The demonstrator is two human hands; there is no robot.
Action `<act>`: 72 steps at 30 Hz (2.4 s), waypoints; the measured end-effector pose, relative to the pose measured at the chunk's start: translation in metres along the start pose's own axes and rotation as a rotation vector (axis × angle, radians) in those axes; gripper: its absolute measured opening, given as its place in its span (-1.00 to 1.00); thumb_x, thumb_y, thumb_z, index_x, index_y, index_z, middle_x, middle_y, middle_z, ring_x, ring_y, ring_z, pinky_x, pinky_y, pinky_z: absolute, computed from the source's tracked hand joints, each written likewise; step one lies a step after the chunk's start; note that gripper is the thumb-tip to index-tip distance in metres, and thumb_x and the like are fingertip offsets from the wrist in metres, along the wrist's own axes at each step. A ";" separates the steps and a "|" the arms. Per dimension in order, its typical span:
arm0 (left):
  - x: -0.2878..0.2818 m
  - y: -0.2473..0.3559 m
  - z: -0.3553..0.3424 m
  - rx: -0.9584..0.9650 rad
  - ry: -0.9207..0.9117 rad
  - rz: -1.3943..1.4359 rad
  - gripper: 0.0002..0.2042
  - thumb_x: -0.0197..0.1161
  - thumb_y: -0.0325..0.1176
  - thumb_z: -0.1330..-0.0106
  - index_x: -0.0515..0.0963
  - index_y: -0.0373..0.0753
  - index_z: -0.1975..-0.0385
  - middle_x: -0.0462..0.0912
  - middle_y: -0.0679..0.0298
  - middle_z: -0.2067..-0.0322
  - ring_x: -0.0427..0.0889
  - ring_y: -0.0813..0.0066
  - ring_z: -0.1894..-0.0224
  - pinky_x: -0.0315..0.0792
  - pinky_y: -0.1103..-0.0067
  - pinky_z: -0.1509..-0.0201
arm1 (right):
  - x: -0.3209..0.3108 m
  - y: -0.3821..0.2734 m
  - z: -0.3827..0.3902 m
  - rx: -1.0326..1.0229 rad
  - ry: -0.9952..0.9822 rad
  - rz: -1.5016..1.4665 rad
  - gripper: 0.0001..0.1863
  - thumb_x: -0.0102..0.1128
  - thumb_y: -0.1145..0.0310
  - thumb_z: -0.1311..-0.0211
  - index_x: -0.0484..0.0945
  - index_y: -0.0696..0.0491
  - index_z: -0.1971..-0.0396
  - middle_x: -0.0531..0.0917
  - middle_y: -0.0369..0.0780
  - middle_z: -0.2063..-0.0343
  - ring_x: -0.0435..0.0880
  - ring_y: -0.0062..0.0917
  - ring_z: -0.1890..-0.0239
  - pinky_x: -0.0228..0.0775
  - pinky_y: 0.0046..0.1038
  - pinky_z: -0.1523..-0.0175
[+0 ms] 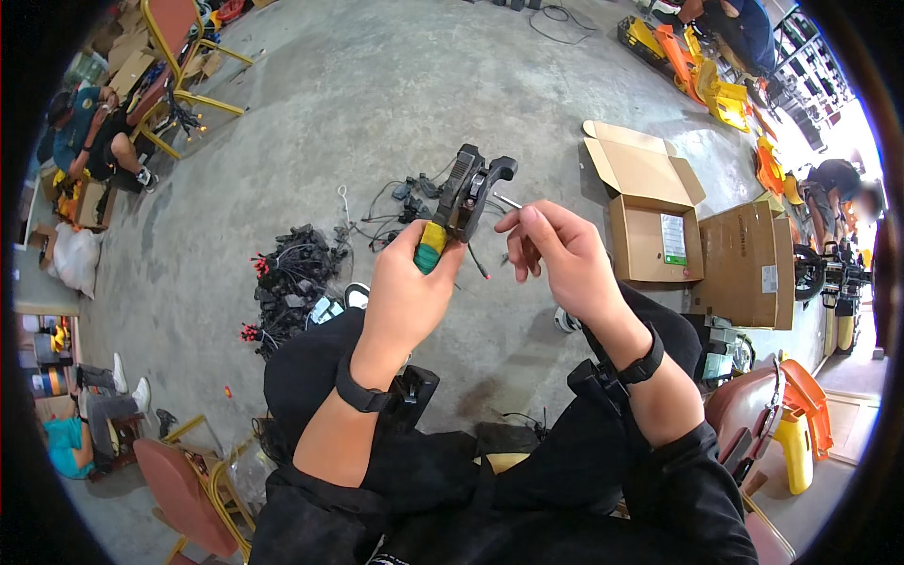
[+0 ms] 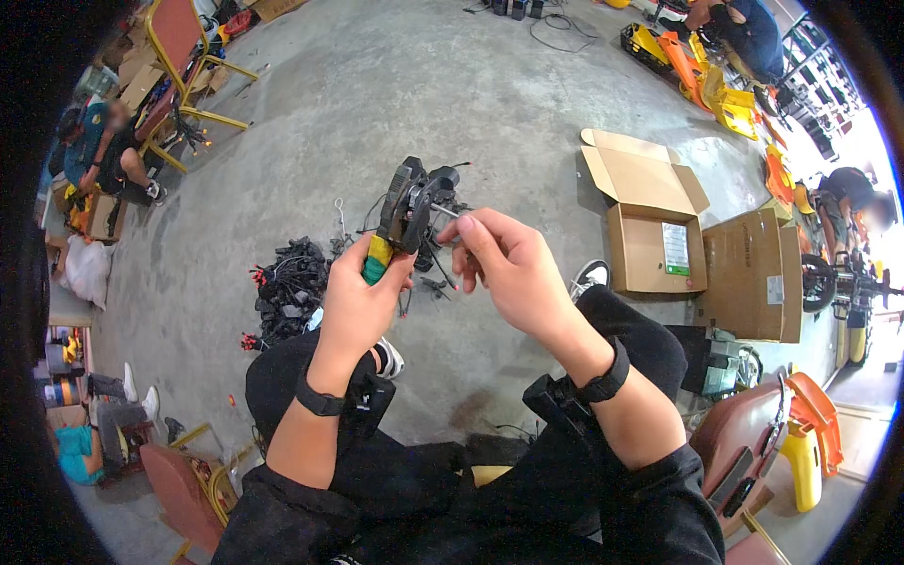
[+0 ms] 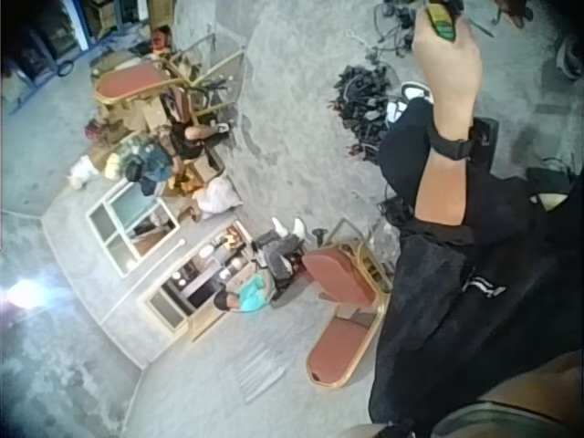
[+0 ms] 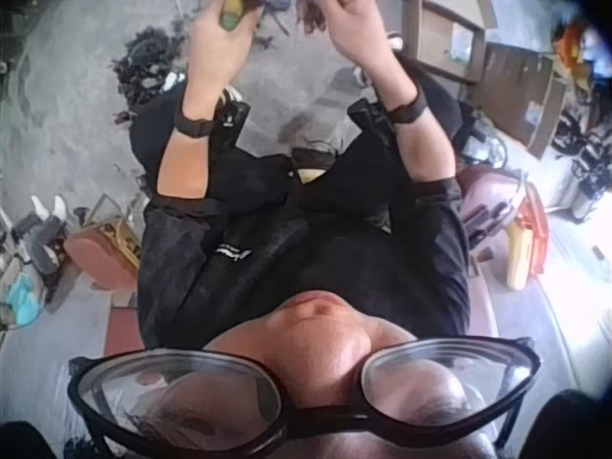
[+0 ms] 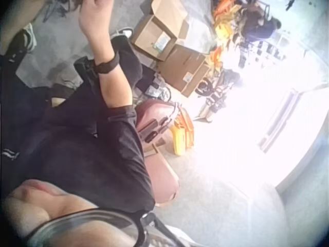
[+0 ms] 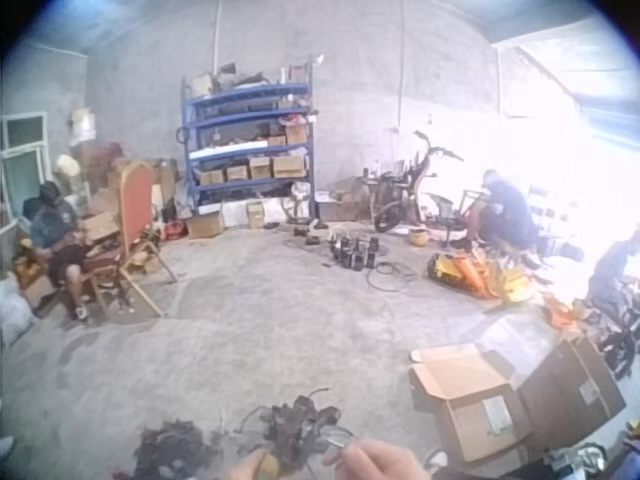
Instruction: Work on a motorcycle wiring harness and associated plastic components using crimpers.
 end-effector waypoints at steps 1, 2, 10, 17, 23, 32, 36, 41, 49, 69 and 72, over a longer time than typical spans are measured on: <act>0.000 0.000 0.000 0.000 -0.002 0.001 -0.86 0.19 -0.40 -0.19 0.48 -0.34 0.38 0.52 0.36 0.58 0.50 0.67 0.57 0.36 0.69 0.55 | -0.002 -0.002 0.000 -0.068 0.041 0.059 -0.71 -0.11 0.28 -0.35 0.53 0.17 0.34 0.52 -0.31 0.58 0.45 -0.67 0.56 0.28 -0.66 0.41; 0.002 -0.002 0.000 -0.032 -0.023 0.019 -0.86 0.19 -0.39 -0.19 0.48 -0.34 0.38 0.52 0.36 0.58 0.50 0.66 0.56 0.38 0.69 0.52 | -0.002 0.000 0.000 -0.067 0.043 0.060 -0.71 -0.11 0.28 -0.35 0.53 0.17 0.34 0.52 -0.31 0.58 0.45 -0.67 0.56 0.28 -0.66 0.41; 0.004 -0.002 0.002 -0.061 -0.057 0.015 -0.86 0.19 -0.40 -0.19 0.47 -0.34 0.41 0.53 0.35 0.57 0.52 0.65 0.55 0.39 0.69 0.50 | -0.005 -0.032 0.010 -0.539 0.233 0.712 -0.87 0.15 0.45 -0.11 0.56 0.11 0.33 0.48 -0.22 0.45 0.47 -0.42 0.38 0.29 -0.47 0.25; 0.002 0.006 0.004 -0.046 -0.042 -0.155 -0.88 0.18 -0.42 -0.18 0.46 -0.36 0.43 0.48 0.35 0.66 0.42 0.69 0.63 0.31 0.66 0.58 | 0.005 -0.053 0.022 -0.820 0.290 1.178 -0.79 0.20 0.47 -0.01 0.54 0.08 0.28 0.47 -0.21 0.47 0.46 -0.36 0.38 0.25 -0.44 0.19; -0.002 0.012 0.004 -0.005 0.031 -0.167 -0.84 0.21 -0.38 -0.18 0.48 -0.37 0.43 0.47 0.34 0.68 0.38 0.68 0.63 0.27 0.64 0.56 | -0.005 -0.009 0.003 -0.076 0.011 0.228 -0.80 -0.08 0.37 -0.30 0.51 0.15 0.30 0.59 -0.22 0.55 0.58 -0.51 0.52 0.27 -0.57 0.45; 0.000 0.011 0.005 -0.084 -0.008 -0.086 -0.83 0.18 -0.40 -0.15 0.45 -0.39 0.38 0.51 0.11 0.64 0.55 0.31 0.58 0.35 0.48 0.50 | 0.005 -0.001 0.004 0.129 -0.146 -0.161 -0.59 -0.32 0.17 -0.40 0.41 0.22 0.30 0.58 -0.17 0.63 0.54 -0.56 0.71 0.24 -0.63 0.54; 0.002 0.009 0.004 0.028 0.004 -0.142 -0.84 0.19 -0.44 -0.11 0.45 -0.38 0.37 0.53 0.05 0.60 0.55 0.12 0.54 0.36 0.45 0.47 | 0.004 0.007 0.005 0.167 -0.163 -0.336 -0.62 -0.29 0.18 -0.39 0.41 0.19 0.31 0.50 -0.24 0.72 0.46 -0.58 0.79 0.21 -0.63 0.62; 0.000 0.013 0.004 0.028 0.025 -0.152 -0.85 0.19 -0.46 -0.10 0.44 -0.37 0.37 0.54 0.01 0.56 0.54 0.02 0.49 0.36 0.41 0.44 | 0.007 0.012 0.006 0.229 -0.120 -0.493 -0.64 -0.28 0.19 -0.39 0.41 0.16 0.33 0.42 -0.30 0.79 0.35 -0.60 0.86 0.16 -0.63 0.70; -0.002 0.028 0.007 0.174 0.068 -0.209 -0.84 0.19 -0.40 -0.17 0.42 -0.34 0.35 0.53 0.03 0.55 0.53 0.00 0.47 0.37 0.37 0.43 | 0.014 0.015 0.012 0.331 -0.274 -0.809 -0.67 -0.30 0.18 -0.40 0.41 0.09 0.31 0.21 -0.47 0.87 0.11 -0.76 0.92 0.08 -0.67 0.59; -0.003 0.024 0.005 0.131 0.052 -0.104 -0.76 0.26 -0.35 -0.15 0.45 -0.37 0.30 0.57 0.13 0.53 0.56 0.25 0.52 0.39 0.50 0.42 | 0.003 -0.005 0.003 -0.159 0.008 0.034 -0.72 -0.13 0.30 -0.35 0.50 0.19 0.29 0.48 -0.30 0.58 0.47 -0.64 0.47 0.31 -0.59 0.30; 0.002 0.020 0.005 -0.014 -0.019 -0.125 -0.68 0.31 -0.25 -0.11 0.45 -0.37 0.32 0.56 0.19 0.58 0.56 0.40 0.55 0.39 0.55 0.47 | -0.001 -0.014 0.005 -0.253 0.081 0.273 -0.80 -0.04 0.38 -0.29 0.51 0.18 0.29 0.49 -0.24 0.51 0.48 -0.54 0.42 0.32 -0.53 0.27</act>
Point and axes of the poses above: each hand's wrist, its own z-axis away from the middle knuckle, its own x-axis out of the palm, y = z × x, the point moved 8 cm from there along -z, towards the middle knuckle
